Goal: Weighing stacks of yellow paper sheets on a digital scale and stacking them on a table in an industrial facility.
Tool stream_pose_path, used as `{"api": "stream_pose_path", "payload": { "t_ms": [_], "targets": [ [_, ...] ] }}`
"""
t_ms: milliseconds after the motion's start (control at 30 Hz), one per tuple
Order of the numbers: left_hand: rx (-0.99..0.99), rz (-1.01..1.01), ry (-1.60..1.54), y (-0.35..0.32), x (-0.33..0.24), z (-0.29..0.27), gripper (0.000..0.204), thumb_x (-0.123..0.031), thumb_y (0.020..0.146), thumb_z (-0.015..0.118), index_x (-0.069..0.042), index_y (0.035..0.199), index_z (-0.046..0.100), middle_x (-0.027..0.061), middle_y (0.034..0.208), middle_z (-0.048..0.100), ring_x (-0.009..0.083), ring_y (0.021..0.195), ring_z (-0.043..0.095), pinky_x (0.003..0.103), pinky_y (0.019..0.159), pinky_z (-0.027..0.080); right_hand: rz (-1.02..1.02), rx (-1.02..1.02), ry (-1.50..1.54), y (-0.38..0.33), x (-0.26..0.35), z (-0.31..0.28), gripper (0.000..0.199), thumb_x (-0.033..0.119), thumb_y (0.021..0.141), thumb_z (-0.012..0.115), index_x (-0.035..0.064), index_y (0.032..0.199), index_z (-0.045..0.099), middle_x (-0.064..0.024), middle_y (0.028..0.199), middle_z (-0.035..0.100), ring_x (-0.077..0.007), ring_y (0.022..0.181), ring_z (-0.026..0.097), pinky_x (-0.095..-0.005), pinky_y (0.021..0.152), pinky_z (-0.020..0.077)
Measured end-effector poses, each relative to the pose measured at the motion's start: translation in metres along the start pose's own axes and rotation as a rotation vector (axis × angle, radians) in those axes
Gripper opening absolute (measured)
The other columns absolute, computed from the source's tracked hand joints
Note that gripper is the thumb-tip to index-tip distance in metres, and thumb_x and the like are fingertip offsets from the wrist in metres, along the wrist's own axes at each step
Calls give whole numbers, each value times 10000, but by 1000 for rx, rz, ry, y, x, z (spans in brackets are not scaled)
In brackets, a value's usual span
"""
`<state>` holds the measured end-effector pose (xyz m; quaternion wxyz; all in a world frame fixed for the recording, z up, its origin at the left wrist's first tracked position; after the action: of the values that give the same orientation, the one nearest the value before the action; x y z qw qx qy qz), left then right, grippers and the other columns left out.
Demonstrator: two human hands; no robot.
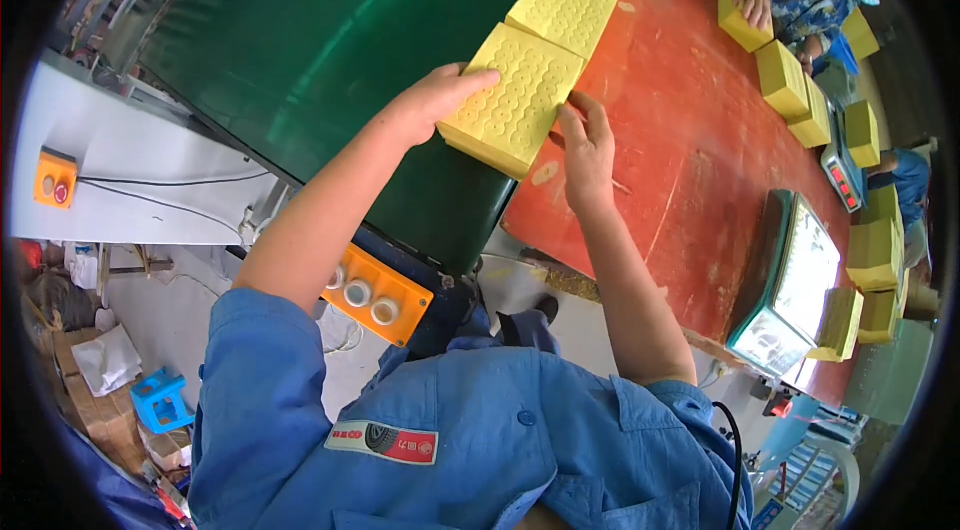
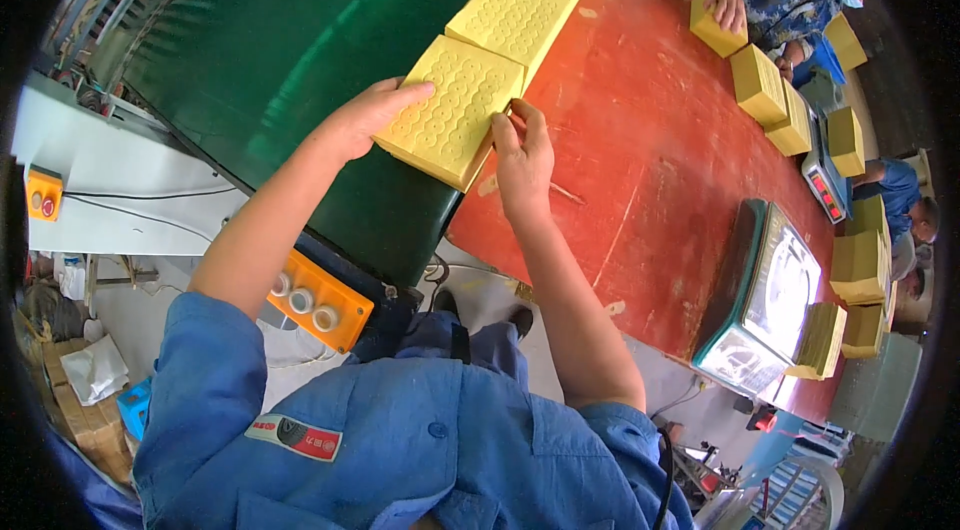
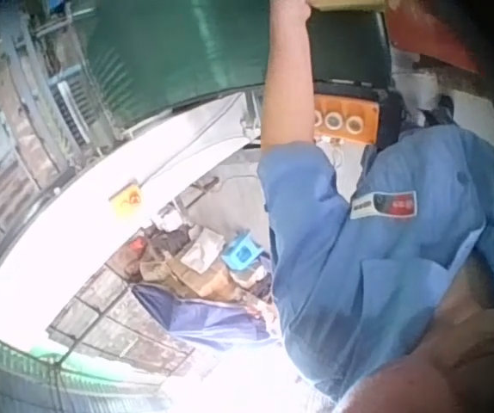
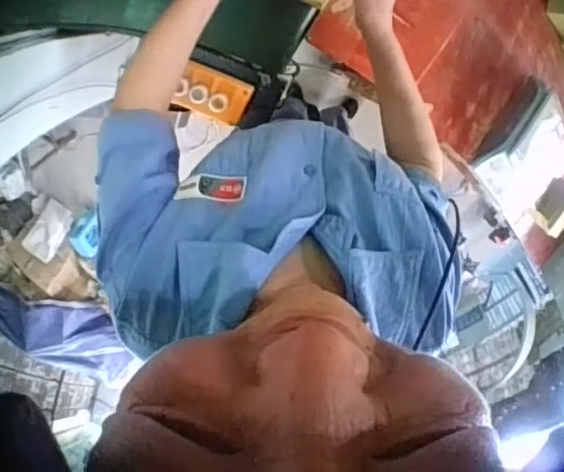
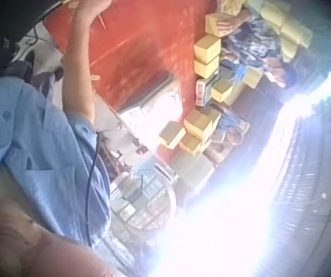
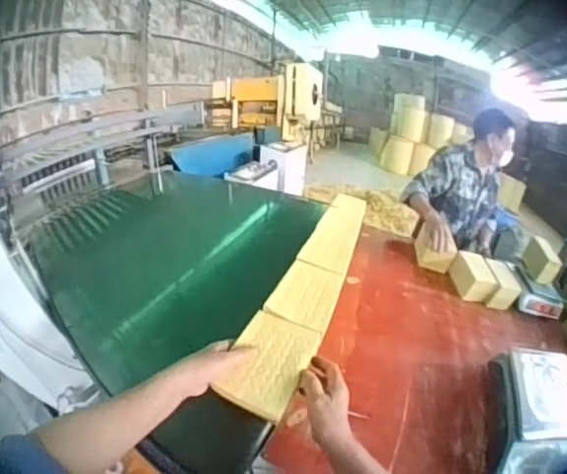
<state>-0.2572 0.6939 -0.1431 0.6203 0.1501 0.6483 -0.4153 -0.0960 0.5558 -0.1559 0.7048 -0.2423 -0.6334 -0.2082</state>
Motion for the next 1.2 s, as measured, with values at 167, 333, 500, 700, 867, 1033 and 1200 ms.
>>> {"api": "stream_pose_path", "payload": {
  "t_ms": [167,333,500,700,867,1033,1200],
  "targets": [
    [19,-35,22,-1,-1,-1,512,-388,950,609,-14,1299,594,119,1216,673,198,1111,650,342,963,492,-76,-21,-60,0,-14,9,542,239,928,651,-81,1338,498,-211,1230,605,-264,1161,576,-360,981,459],
    [21,-6,-19,-3,3,6,503,-379,945,608,-17,1294,597,118,1224,671,198,1126,641,338,974,482,-85,-20,-45,-5,-23,10,649,276,895,682,-74,1391,453,-231,1308,560,-295,1241,534,-381,1021,442],
    [89,-89,-30,0,-1,-5,476,-347,924,642,-13,1262,608,122,1206,681,201,1086,667,335,940,512,-48,-42,-74,-3,-18,12,690,292,870,700,-70,1400,447,-243,1334,539,-313,1253,527,-390,1017,442],
    [90,-110,-2,-6,3,-7,526,-346,896,687,-16,1289,573,111,1219,671,201,1102,661,348,934,529,-66,-62,-187,-33,-16,7,706,305,853,714,-72,1386,445,-248,1352,504,-337,1265,515,-413,1030,431],
    [106,-110,86,-26,15,27,561,-347,892,696,3,1303,546,120,1203,659,192,1084,654,347,939,522,-72,-66,-101,-78,-12,-25,694,240,858,719,-66,1405,422,-241,1368,495,-327,1295,496,-411,1039,436],
    [260,-138,164,-49,27,92,559,-280,931,667,-1,1380,484,102,1241,630,158,1102,622,325,950,506,-26,-109,-23,-135,-4,-78,624,124,904,671,-28,1442,394,-200,1416,459,-284,1344,459,-416,1031,475],
    [331,-37,243,-59,49,162,526,-254,959,638,30,1373,479,101,1235,626,145,1104,600,317,954,489,-4,-159,3,-185,-1,-137,654,151,934,658,-10,1477,333,-190,1441,440,-266,1363,438,-422,1063,446]
  ]
}}
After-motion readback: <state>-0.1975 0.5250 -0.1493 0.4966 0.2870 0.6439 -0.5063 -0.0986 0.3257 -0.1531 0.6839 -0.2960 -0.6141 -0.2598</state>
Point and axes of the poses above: each hand's wrist, its own y-axis towards the middle knuckle, its own z-axis out of the palm, x = y × z, the point moved 3 cm from there along y, towards the middle knuckle
